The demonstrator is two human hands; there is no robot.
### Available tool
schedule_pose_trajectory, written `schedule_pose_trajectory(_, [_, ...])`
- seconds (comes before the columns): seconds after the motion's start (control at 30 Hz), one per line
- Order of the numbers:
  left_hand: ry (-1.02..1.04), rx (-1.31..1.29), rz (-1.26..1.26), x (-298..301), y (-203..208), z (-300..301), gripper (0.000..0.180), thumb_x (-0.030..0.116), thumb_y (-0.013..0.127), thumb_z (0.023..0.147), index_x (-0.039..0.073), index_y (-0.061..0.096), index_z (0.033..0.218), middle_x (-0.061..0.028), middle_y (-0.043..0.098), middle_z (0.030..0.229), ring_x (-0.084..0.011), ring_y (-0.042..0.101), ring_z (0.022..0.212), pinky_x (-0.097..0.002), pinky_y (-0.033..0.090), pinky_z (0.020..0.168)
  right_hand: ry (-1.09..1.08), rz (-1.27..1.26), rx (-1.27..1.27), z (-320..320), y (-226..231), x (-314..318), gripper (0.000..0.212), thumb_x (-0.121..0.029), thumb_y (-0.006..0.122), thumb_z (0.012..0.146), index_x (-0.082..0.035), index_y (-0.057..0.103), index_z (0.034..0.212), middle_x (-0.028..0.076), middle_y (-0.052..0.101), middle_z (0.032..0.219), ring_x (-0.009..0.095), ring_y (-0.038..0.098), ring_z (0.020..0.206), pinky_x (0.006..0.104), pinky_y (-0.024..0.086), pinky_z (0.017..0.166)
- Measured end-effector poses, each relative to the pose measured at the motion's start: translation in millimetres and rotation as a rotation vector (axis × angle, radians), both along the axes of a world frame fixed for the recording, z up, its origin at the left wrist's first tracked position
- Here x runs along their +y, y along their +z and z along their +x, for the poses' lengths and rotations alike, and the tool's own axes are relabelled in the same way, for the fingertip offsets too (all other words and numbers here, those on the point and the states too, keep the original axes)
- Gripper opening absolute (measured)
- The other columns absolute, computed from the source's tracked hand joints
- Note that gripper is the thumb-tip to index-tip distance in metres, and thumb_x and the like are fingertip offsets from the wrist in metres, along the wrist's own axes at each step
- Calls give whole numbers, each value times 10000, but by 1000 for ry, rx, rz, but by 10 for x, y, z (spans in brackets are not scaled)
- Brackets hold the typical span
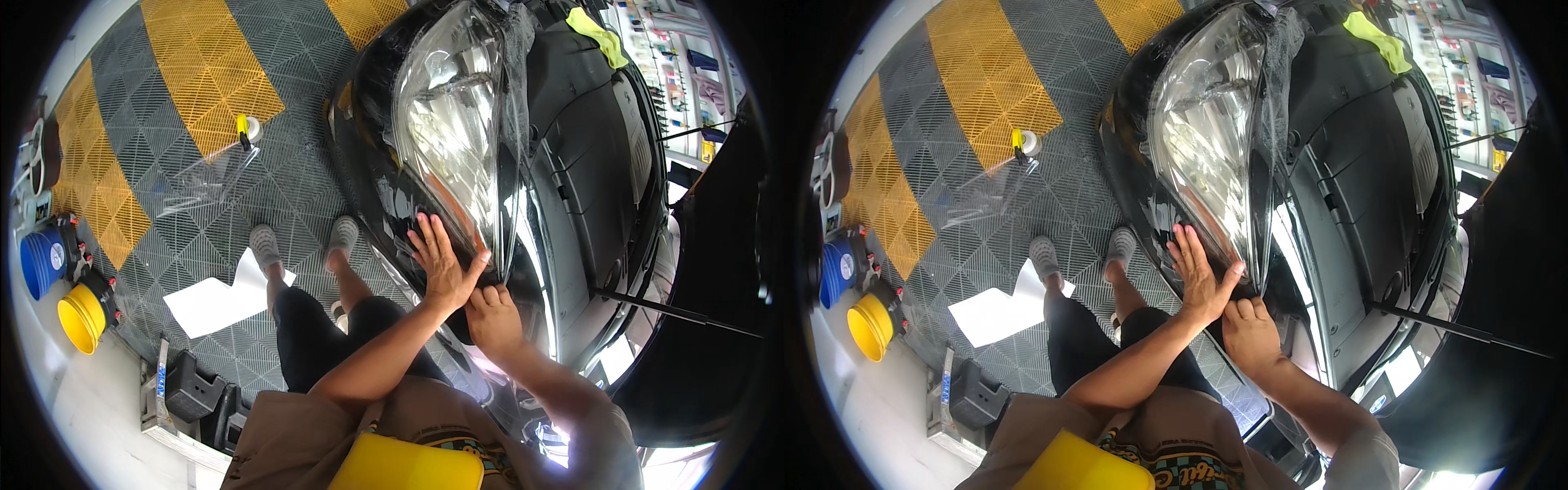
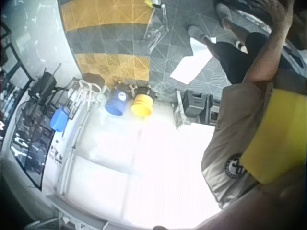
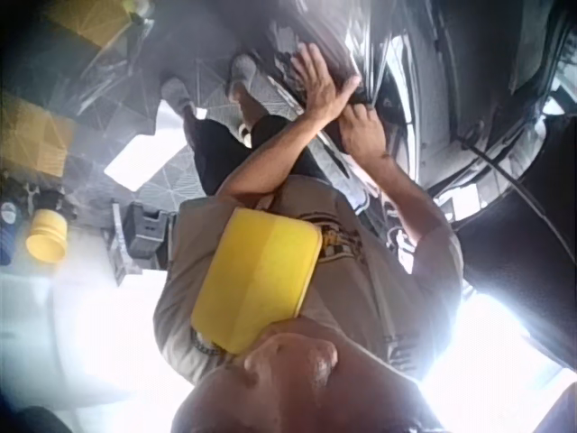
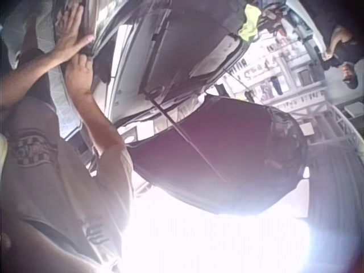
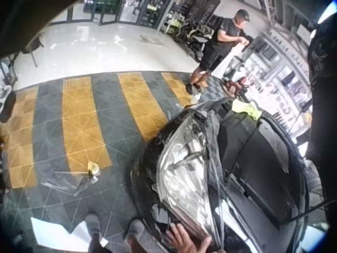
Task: The person applies a transparent protective film to a car headlight. They smooth the film with a squeegee, spray liquid to aid adhesion, trim excess film with a knife, and wipe the surface with a cloth.
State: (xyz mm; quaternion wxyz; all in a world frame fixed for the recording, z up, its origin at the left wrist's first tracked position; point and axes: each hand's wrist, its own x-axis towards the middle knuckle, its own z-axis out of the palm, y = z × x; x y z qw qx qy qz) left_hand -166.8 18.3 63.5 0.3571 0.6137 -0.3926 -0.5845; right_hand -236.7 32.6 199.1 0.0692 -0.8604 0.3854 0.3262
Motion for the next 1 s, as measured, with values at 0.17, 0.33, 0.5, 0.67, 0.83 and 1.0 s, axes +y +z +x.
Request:
schedule_pose_trajectory(0.17, [51, -25, 0, -47, -92, -113, 1268, 776, 613, 774, 61, -55, 1582, -220, -103, 1642, -561, -125, 1457, -773, 20, 1083, 61, -29, 4, -8, 7, -89, 217, -159, 560, 815, -30, 706, 913, 68, 555, 964, 251, 505, 948, 402, 415, 994])
schedule_pose_trajectory(0.33, [106, -71, -46, 3, -106, -237, 1330, 823, 620, 715, 57, -33, 1584, -231, -69, 1643, -552, -107, 1465, -769, 7, 1084, -8, 1, -52, -60, 41, -71, 237, -117, 561, 801, 0, 693, 958, 93, 551, 924, 266, 523, 915, 415, 442, 963])
schedule_pose_trajectory(0.5, [153, -128, -91, 25, -155, -254, 1341, 855, 585, 706, 24, -1, 1580, -255, -52, 1638, -547, -84, 1471, -769, 12, 1081, -5, -11, -73, -19, 150, -110, 303, -113, 539, 820, 39, 666, 1049, 115, 565, 962, 295, 547, 990, 444, 425, 1054])
schedule_pose_trajectory(0.67, [167, -155, -152, 35, -168, -266, 1353, 863, 571, 707, 6, -13, 1576, -272, -53, 1633, -550, -80, 1471, -761, 20, 1083, -65, 86, 17, -107, 238, 28, 317, -108, 535, 825, 67, 659, 1059, 158, 572, 1005, 304, 556, 1044, 420, 364, 1148])
schedule_pose_trajectory(0.83, [182, -143, -183, 90, -154, -291, 1334, 861, 568, 715, 15, 6, 1581, -280, -29, 1632, -551, -63, 1472, -748, 30, 1090, -255, 206, -170, -12, 456, -162, 423, -238, 730, 788, 18, 661, 1117, 150, 638, 960, 332, 625, 961, 468, 470, 1035])
schedule_pose_trajectory(1.0, [204, -258, -194, 102, -290, -318, 1354, 907, 525, 693, 37, -6, 1585, -275, -25, 1634, -551, -26, 1474, -745, 72, 1089, -450, 348, -1159, 442, 1193, -1135, 594, -281, 780, 838, 23, 582, 1308, 224, 634, 1158, 336, 650, 997, 444, 537, 870])
